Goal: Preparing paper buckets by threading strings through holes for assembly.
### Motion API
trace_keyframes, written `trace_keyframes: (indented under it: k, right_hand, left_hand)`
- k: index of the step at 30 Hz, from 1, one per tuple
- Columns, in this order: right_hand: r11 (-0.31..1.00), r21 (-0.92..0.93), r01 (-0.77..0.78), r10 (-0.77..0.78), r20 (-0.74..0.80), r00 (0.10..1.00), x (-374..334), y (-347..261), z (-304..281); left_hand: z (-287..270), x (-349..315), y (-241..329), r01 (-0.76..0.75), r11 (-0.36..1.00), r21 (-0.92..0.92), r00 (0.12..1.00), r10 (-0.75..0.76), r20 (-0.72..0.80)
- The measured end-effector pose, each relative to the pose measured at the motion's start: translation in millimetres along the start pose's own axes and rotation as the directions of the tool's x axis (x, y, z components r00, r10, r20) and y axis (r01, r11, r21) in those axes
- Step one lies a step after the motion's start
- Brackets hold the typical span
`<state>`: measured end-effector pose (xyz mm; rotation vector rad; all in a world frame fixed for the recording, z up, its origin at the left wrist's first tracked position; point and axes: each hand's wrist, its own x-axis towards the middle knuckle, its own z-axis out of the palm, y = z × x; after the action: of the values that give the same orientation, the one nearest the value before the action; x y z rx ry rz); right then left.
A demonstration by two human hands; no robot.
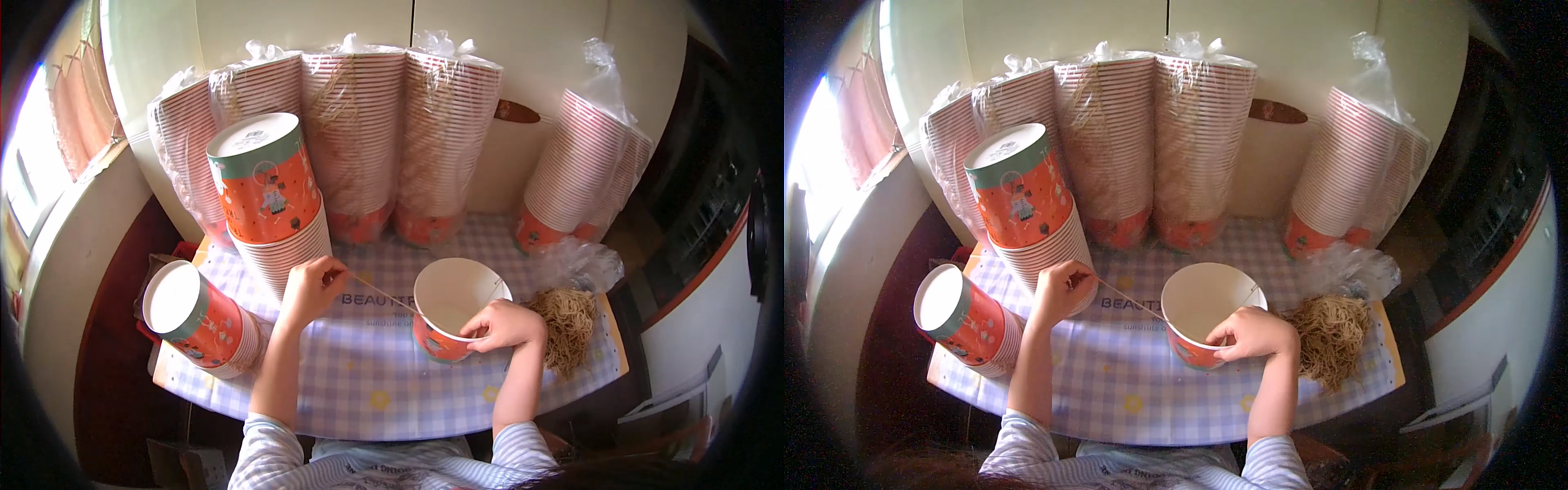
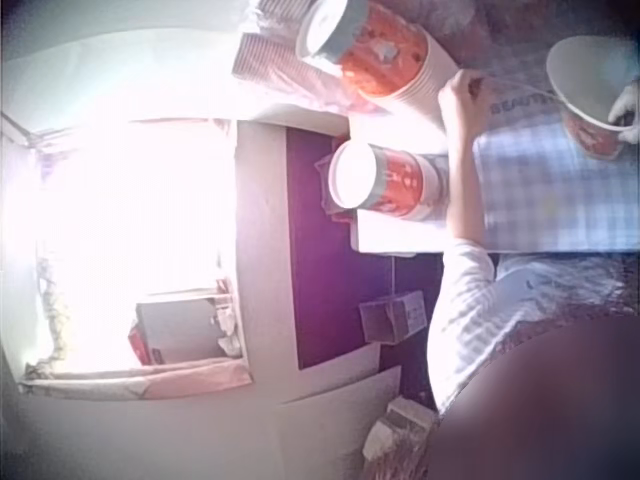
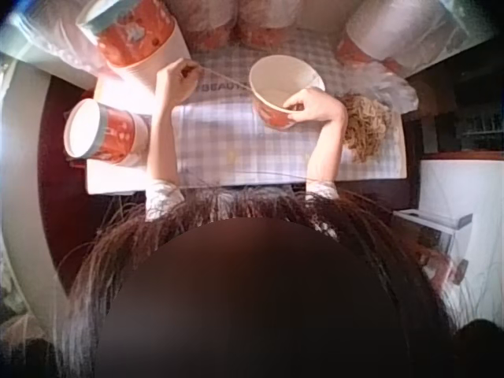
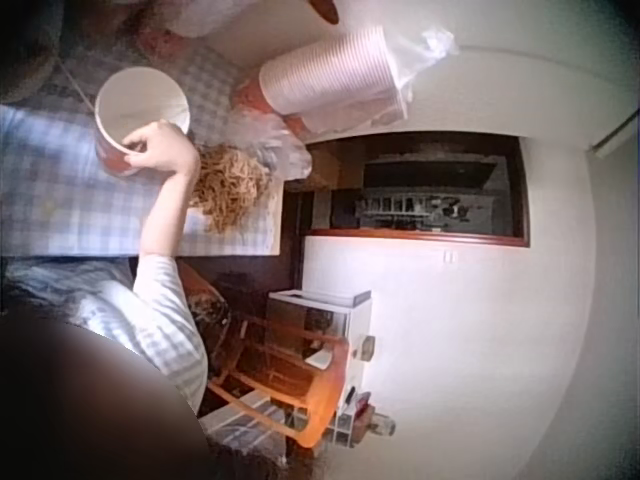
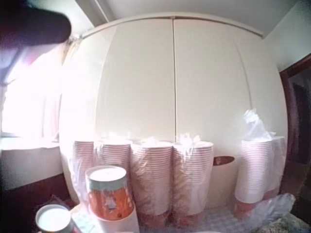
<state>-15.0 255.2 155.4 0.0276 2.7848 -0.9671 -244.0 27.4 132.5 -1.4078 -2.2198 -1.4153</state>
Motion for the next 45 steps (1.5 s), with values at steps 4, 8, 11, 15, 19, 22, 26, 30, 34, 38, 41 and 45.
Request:
trace_keyframes:
  k: [4,8,11,15,19,22,26,30,34,38,41,45]
  right_hand:
    - [0.997,0.066,0.046,-0.046,0.0,0.999,-3.7,8.9,-1.7]
    - [0.989,0.127,0.08,-0.081,0.005,0.997,-8.2,13.1,-4.4]
    - [0.983,0.134,0.126,-0.126,-0.007,0.992,-8.1,12.3,-4.4]
    - [0.97,0.232,0.068,-0.083,0.056,0.995,-4.8,8.4,-4.1]
    - [0.934,0.328,0.14,-0.127,-0.063,0.99,0.8,12.2,-1.1]
    - [0.85,0.406,0.335,-0.232,-0.282,0.931,2.7,12.0,-0.1]
    - [0.617,0.639,0.46,-0.271,-0.376,0.886,3.3,15.2,2.8]
    - [0.621,0.667,0.412,-0.146,-0.418,0.897,6.8,3.7,6.1]
    - [0.975,0.211,0.066,0.048,-0.494,0.868,18.6,-16.4,15.6]
    - [0.983,-0.171,0.059,-0.105,-0.274,0.956,18.3,-25.2,26.7]
    - [0.969,-0.239,0.055,-0.091,-0.143,0.985,20.0,-32.7,31.8]
    - [0.954,-0.3,-0.015,0.02,0.014,1.0,21.4,-43.5,32.2]
  left_hand:
    - [0.5,-1.2,-9.6,-0.002,0.995,0.096,1.0,0.0,0.027]
    - [4.5,-3.3,-14.8,-0.074,0.925,0.372,0.997,0.067,0.03]
    - [6.4,-4.2,-17.6,-0.04,0.92,0.39,0.999,0.044,-0.001]
    - [6.7,-4.3,0.6,0.084,0.993,-0.084,0.995,-0.078,0.063]
    - [10.9,-14.1,10.0,0.063,0.923,-0.38,0.938,0.075,0.339]
    - [13.2,-13.3,19.1,0.044,0.872,-0.488,0.823,0.245,0.512]
    - [15.7,-15.2,18.6,0.161,0.775,-0.611,0.709,0.339,0.618]
    - [26.5,-17.1,20.4,0.221,0.811,-0.542,0.653,0.289,0.7]
    - [35.3,-20.1,28.2,0.257,0.883,-0.392,0.654,0.14,0.743]
    - [40.5,-21.9,29.0,0.235,0.893,-0.383,0.681,0.13,0.721]
    - [41.4,-22.3,32.5,0.201,0.92,-0.337,0.692,0.11,0.714]
    - [42.9,-24.7,35.5,0.198,0.935,-0.294,0.72,0.064,0.691]
